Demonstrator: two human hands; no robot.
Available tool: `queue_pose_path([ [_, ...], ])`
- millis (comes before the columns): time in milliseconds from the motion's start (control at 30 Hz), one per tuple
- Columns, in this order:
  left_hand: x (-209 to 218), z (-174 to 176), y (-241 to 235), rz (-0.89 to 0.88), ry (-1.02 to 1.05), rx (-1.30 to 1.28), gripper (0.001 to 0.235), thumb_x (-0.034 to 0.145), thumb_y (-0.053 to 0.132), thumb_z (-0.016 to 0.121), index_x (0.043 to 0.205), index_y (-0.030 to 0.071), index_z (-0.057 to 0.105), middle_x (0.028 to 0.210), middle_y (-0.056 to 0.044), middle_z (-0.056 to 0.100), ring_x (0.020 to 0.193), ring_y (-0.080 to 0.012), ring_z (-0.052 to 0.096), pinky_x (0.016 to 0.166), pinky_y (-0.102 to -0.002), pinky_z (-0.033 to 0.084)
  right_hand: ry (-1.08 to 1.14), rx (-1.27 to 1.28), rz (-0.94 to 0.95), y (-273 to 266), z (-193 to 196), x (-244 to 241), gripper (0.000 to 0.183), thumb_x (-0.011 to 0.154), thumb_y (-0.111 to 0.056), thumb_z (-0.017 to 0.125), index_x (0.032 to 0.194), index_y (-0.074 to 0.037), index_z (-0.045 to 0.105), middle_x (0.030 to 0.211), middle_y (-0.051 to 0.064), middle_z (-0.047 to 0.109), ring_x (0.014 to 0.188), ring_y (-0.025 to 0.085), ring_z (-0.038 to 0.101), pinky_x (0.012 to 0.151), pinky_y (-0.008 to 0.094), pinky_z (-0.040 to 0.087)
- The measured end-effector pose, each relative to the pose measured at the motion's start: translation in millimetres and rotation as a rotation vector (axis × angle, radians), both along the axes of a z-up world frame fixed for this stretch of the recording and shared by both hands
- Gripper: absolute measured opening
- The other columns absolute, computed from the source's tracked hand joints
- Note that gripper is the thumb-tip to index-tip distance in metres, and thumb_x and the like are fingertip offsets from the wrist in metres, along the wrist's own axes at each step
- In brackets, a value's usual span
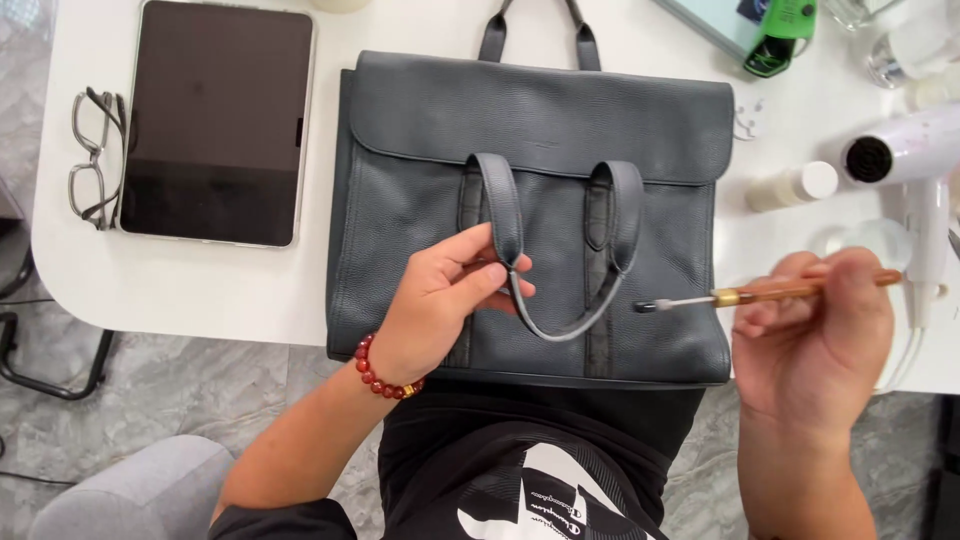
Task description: Applying black edge paint or dye to the handle of a leather bag using a small applicator tool.
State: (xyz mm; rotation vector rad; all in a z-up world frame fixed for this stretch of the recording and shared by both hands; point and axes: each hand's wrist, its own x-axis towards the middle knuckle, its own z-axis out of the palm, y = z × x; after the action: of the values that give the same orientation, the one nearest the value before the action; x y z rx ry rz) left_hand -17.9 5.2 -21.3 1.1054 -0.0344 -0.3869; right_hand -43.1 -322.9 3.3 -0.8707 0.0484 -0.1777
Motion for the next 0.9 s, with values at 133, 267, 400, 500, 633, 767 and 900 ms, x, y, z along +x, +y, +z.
queue_pose_path([
  [133, -1, -1, 0, 0.006, 0.014, -0.074, 0.037, 0.102, 0.002, 0.055, 0.138, -0.006, 0.058, 0.115, -0.012, 0.070, 0.101, -0.0193, 0.072, 0.085, -0.035, 0.065, 0.020, -0.112, 0.074, 27, 3, 15, 0.035, 0.123, -0.023, 0.059, 0.097, -0.001, 0.061, 0.076, 0.017, 0.064, 0.064, 0.023, 0.065, 0.062, 0.033, 0.059],
  [267, -2, -5, 2, -0.002, 0.023, -0.139, 0.037, 0.102, 0.003, 0.056, 0.137, -0.006, 0.058, 0.115, -0.011, 0.070, 0.102, -0.0180, 0.071, 0.085, -0.034, 0.064, 0.021, -0.206, 0.148, 32, -10, 20, 0.027, 0.121, -0.015, 0.056, 0.097, -0.002, 0.055, 0.094, 0.023, 0.067, 0.071, 0.025, 0.067, 0.067, 0.034, 0.060],
  [400, -4, -8, 3, -0.012, 0.036, -0.163, 0.033, 0.103, 0.003, 0.057, 0.134, -0.008, 0.059, 0.112, -0.010, 0.070, 0.102, -0.0167, 0.070, 0.085, -0.033, 0.063, 0.031, -0.197, 0.168, 38, -12, 21, 0.034, 0.124, -0.015, 0.059, 0.094, -0.002, 0.052, 0.097, 0.023, 0.068, 0.073, 0.026, 0.069, 0.069, 0.036, 0.061],
  [500, -5, -8, 4, -0.006, 0.023, -0.145, 0.031, 0.105, 0.004, 0.058, 0.134, -0.008, 0.060, 0.108, -0.011, 0.070, 0.100, -0.0167, 0.071, 0.085, -0.033, 0.063, 0.062, -0.231, 0.146, 41, -12, 22, 0.026, 0.120, -0.010, 0.057, 0.096, -0.001, 0.052, 0.099, 0.025, 0.067, 0.075, 0.026, 0.069, 0.069, 0.036, 0.061],
  [633, -6, -10, 3, 0.003, 0.026, -0.147, 0.032, 0.103, 0.003, 0.058, 0.133, -0.008, 0.060, 0.108, -0.011, 0.069, 0.100, -0.0159, 0.071, 0.085, -0.033, 0.064, 0.053, -0.248, 0.165, 44, -11, 22, 0.028, 0.123, -0.012, 0.059, 0.099, 0.000, 0.053, 0.098, 0.025, 0.067, 0.074, 0.027, 0.069, 0.070, 0.037, 0.061],
  [767, -7, -12, 3, 0.016, 0.049, -0.204, 0.036, 0.103, 0.002, 0.059, 0.137, -0.007, 0.057, 0.111, -0.010, 0.069, 0.098, -0.0154, 0.070, 0.085, -0.032, 0.063, 0.024, -0.266, 0.184, 41, -14, 21, 0.024, 0.120, -0.012, 0.059, 0.101, 0.001, 0.053, 0.099, 0.026, 0.067, 0.074, 0.027, 0.069, 0.072, 0.037, 0.062],
  [900, -7, -11, 3, -0.001, 0.047, -0.255, 0.037, 0.104, 0.001, 0.059, 0.140, -0.008, 0.057, 0.113, -0.010, 0.068, 0.098, -0.0155, 0.069, 0.086, -0.032, 0.063, 0.047, -0.253, 0.158, 39, -15, 21, 0.029, 0.121, -0.015, 0.062, 0.100, 0.002, 0.052, 0.097, 0.028, 0.066, 0.070, 0.029, 0.069, 0.067, 0.038, 0.062],
])
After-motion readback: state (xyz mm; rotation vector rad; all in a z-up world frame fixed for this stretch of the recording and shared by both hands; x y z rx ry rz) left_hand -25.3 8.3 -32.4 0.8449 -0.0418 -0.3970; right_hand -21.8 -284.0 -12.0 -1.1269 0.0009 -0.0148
